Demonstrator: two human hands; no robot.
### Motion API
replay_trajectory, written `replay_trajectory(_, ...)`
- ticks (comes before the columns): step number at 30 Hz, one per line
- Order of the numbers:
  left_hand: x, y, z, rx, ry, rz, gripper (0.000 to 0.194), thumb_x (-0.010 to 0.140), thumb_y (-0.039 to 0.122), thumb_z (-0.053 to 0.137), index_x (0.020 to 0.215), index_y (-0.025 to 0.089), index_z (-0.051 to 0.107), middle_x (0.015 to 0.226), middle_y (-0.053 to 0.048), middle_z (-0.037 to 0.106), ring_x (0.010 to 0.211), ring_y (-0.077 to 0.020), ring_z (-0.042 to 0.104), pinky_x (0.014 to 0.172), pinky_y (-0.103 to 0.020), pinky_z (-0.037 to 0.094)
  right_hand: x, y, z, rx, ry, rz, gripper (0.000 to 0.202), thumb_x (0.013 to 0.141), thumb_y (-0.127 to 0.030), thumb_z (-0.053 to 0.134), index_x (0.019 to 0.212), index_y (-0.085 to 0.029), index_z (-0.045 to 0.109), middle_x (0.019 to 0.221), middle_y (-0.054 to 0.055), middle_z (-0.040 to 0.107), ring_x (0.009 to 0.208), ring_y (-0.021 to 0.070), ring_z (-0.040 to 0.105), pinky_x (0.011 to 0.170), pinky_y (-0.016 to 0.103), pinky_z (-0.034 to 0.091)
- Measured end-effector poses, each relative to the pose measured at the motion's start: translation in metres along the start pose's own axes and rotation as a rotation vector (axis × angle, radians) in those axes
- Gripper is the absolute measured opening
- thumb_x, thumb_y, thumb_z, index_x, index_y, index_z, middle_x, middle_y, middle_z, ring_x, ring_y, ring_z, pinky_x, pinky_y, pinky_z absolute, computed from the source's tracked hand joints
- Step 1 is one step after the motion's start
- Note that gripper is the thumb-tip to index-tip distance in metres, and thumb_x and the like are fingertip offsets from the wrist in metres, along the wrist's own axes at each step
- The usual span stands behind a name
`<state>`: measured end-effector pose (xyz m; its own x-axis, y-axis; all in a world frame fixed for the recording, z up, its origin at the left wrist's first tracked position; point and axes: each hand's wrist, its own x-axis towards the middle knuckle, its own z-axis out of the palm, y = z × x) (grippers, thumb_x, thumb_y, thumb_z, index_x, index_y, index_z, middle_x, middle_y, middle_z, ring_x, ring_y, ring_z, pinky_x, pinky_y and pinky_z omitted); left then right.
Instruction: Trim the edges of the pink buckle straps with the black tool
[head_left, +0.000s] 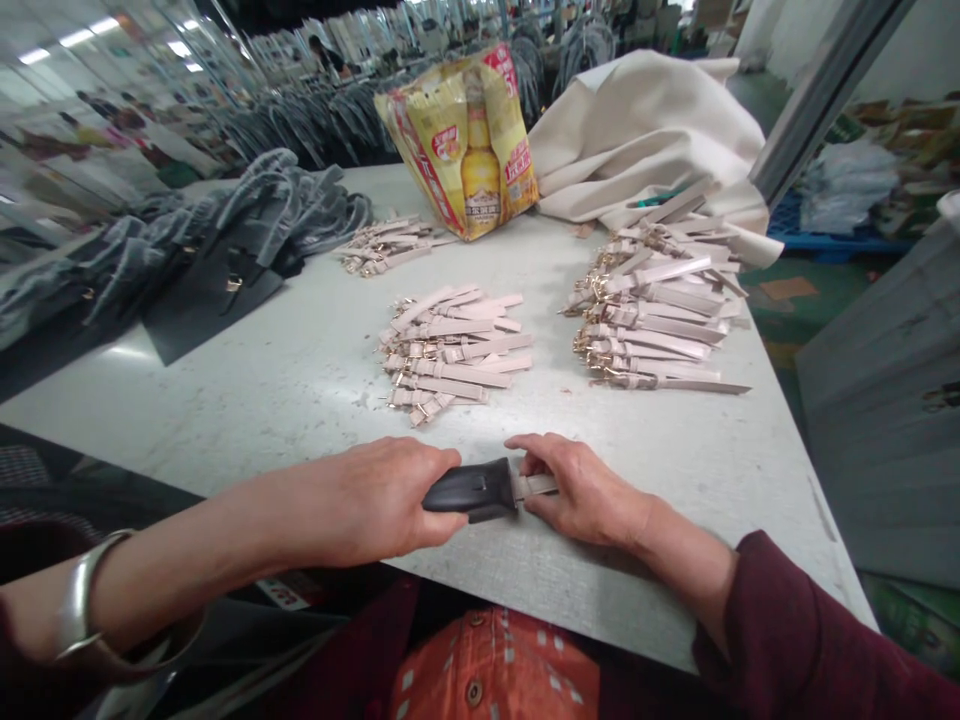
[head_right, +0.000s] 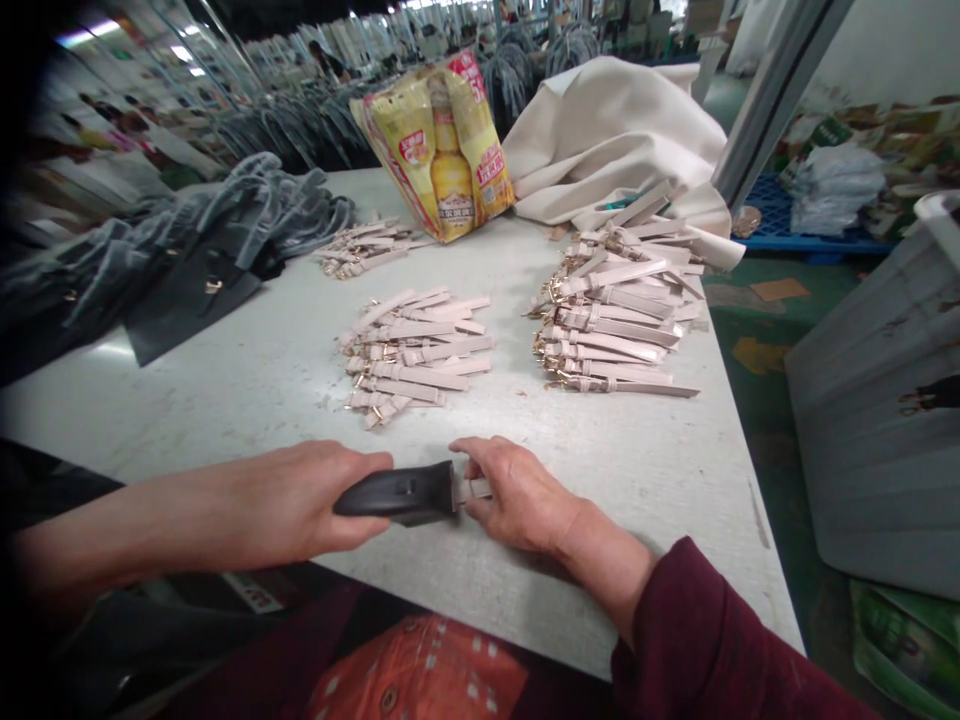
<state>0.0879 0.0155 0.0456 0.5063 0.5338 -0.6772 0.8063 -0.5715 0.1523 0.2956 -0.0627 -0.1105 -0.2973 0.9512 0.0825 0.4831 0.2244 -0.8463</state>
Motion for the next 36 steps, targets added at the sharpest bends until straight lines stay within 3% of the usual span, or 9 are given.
replay_trajectory(8,0.005,0.013,0.005,-0.004,0.014,-0.033,0.027,0.089,0.046,0.056,0.093,0.023,0.071,0.088,-0.007,0.079,0.077,-0.0235,0.072,0.066,-0.032,0.044,0.002,0.003,-0.005,-0.019,-0.054,0.011,0.073,0.08,-0.004,0.071,0.15,-0.019,0.056,0.106,0.006,0.073,0.098,0.0228,0.066,0.092,0.039,0.054)
replay_trajectory(14,0.003,-0.011,0.017,-0.128,0.131,-0.036,0.028,0.09,0.048,0.056,0.093,0.023,0.069,0.088,-0.005,0.079,0.08,-0.0226,0.072,0.067,-0.031,0.044,0.0,0.011,-0.005,0.02,-0.045,-0.017,0.082,0.078,-0.003,0.071,0.155,-0.023,0.053,0.108,0.006,0.074,0.099,0.0229,0.068,0.095,0.04,0.054)
replay_trajectory(18,-0.001,-0.022,0.018,-0.152,0.098,-0.002,0.027,0.091,0.048,0.058,0.092,0.024,0.069,0.087,-0.003,0.08,0.078,-0.0208,0.072,0.068,-0.03,0.045,0.0,0.013,-0.003,0.054,-0.041,-0.009,0.087,0.077,0.0,0.071,0.158,-0.025,0.049,0.107,0.004,0.074,0.097,0.021,0.068,0.094,0.039,0.054)
replay_trajectory(27,0.007,0.008,0.011,-0.007,0.055,-0.011,0.024,0.089,0.045,0.056,0.09,0.024,0.068,0.084,-0.005,0.078,0.075,-0.023,0.071,0.066,-0.032,0.043,0.001,0.013,-0.003,0.046,-0.019,-0.006,0.08,0.08,-0.003,0.071,0.156,-0.021,0.052,0.104,0.004,0.072,0.094,0.0201,0.066,0.091,0.037,0.055)
replay_trajectory(36,0.004,-0.021,0.017,-0.163,0.142,-0.005,0.029,0.091,0.049,0.054,0.092,0.023,0.067,0.085,-0.003,0.077,0.075,-0.0207,0.07,0.066,-0.03,0.044,0.001,0.011,-0.005,0.037,-0.018,0.029,0.08,0.077,0.0,0.072,0.153,-0.02,0.055,0.104,0.004,0.074,0.093,0.0202,0.067,0.09,0.037,0.054)
